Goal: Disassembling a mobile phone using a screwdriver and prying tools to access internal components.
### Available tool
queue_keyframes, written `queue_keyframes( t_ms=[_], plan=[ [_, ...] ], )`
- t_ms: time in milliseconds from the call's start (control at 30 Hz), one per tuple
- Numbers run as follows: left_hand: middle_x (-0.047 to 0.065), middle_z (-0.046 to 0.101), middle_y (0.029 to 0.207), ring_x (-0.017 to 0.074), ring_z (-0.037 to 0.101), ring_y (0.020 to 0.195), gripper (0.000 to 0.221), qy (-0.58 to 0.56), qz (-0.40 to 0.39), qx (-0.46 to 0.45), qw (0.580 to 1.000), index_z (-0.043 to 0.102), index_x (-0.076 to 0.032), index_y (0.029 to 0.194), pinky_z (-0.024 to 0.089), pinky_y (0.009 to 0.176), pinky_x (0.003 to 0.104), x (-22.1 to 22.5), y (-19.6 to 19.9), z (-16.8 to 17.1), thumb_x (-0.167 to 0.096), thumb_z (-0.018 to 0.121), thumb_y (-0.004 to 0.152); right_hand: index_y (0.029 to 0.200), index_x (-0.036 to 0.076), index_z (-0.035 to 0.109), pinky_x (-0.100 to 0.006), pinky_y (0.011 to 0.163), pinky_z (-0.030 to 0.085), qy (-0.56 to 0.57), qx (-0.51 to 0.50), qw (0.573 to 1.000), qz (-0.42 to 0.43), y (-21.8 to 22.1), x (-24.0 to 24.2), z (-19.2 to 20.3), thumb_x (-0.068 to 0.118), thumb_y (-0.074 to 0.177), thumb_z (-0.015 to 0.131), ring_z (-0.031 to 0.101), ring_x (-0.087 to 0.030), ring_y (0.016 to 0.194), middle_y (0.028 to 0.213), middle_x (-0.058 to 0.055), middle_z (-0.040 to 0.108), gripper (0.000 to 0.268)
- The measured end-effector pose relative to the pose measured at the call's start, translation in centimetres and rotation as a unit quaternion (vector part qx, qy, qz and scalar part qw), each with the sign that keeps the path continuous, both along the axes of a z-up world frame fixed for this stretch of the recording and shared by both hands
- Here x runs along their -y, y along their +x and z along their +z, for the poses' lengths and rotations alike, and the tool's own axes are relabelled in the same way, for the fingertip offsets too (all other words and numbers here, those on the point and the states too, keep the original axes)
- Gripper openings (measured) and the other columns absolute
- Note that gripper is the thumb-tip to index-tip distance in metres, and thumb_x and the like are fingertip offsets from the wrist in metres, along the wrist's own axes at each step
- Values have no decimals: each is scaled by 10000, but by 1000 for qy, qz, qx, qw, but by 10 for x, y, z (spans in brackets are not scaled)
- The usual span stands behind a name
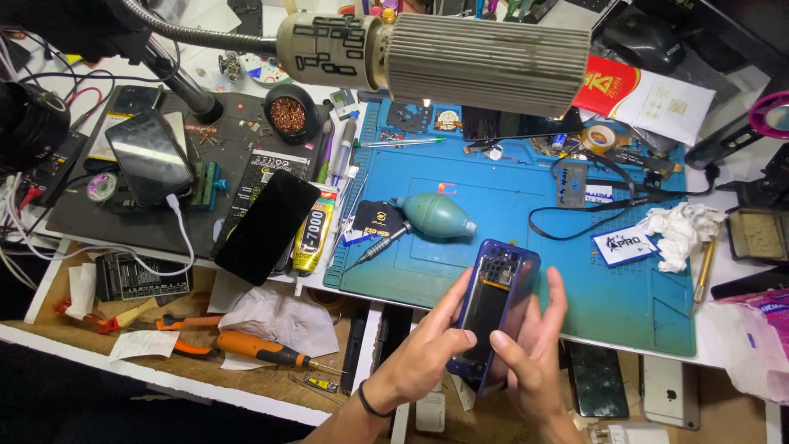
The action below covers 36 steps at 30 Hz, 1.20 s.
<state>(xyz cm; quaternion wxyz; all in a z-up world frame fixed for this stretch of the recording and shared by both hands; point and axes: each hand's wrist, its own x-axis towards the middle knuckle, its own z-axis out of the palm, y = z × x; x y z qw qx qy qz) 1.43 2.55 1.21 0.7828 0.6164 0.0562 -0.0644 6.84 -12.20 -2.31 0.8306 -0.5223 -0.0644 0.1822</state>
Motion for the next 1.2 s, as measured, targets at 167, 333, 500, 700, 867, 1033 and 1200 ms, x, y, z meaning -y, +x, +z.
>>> queue_keyframes(
  t_ms=[167,333,500,700,867,1033,1200],
  plan=[
    [132,269,1679,186,271,1535,820,-16,-2,8,1000,110,-34,1627,231,1233,343,4,1,4,-125,424,875,1633,197,52,-459,1088,459,-56,-5,998,-33,0,-3,3,61,703,698,535,-278,1283,1446,-217,451,1141],
    [98,244,1684,159,281,1514,943,-42,2,5,999,94,-50,1636,265,1212,305,12,-2,4,-41,448,761,1625,214,57,-409,1012,523,-159,-20,986,-51,-1,-6,9,-1,695,739,602,-251,1198,1420,-178,525,1173],
    [114,231,1694,181,243,1546,914,12,13,19,1000,112,-43,1627,215,1240,317,17,-3,6,-6,395,759,1620,201,81,-394,1000,526,-189,-15,980,-65,-1,-5,7,18,736,723,633,-245,1128,1356,-181,581,1108],
    [111,365,1628,151,435,1407,852,-25,22,7,999,108,-72,1640,349,1153,274,14,-5,-4,6,353,827,1625,164,125,-402,1033,485,-127,-46,989,-58,2,-4,5,24,822,620,588,-238,1185,1433,-181,543,953],
    [98,566,1461,52,569,930,891,-58,29,-20,998,124,-116,1669,487,773,198,7,-7,-16,58,354,826,1639,93,227,-449,1016,498,-45,-138,989,-40,8,-1,9,47,809,605,591,-272,1209,1453,-179,573,913],
    [127,526,1516,130,576,1157,843,-77,16,-13,997,128,-120,1663,504,914,256,-4,-8,-17,72,364,877,1503,87,472,-492,904,490,-52,-271,961,29,9,-1,25,67,860,549,600,-352,1043,1270,-248,646,648],
    [125,307,1649,172,481,1347,841,-48,12,-28,998,79,-94,1645,489,1025,288,-4,-4,-8,13,414,880,1504,77,446,-519,951,508,-56,-274,960,18,7,-6,29,36,875,538,608,-370,1103,1327,-259,636,638]
  ],
)
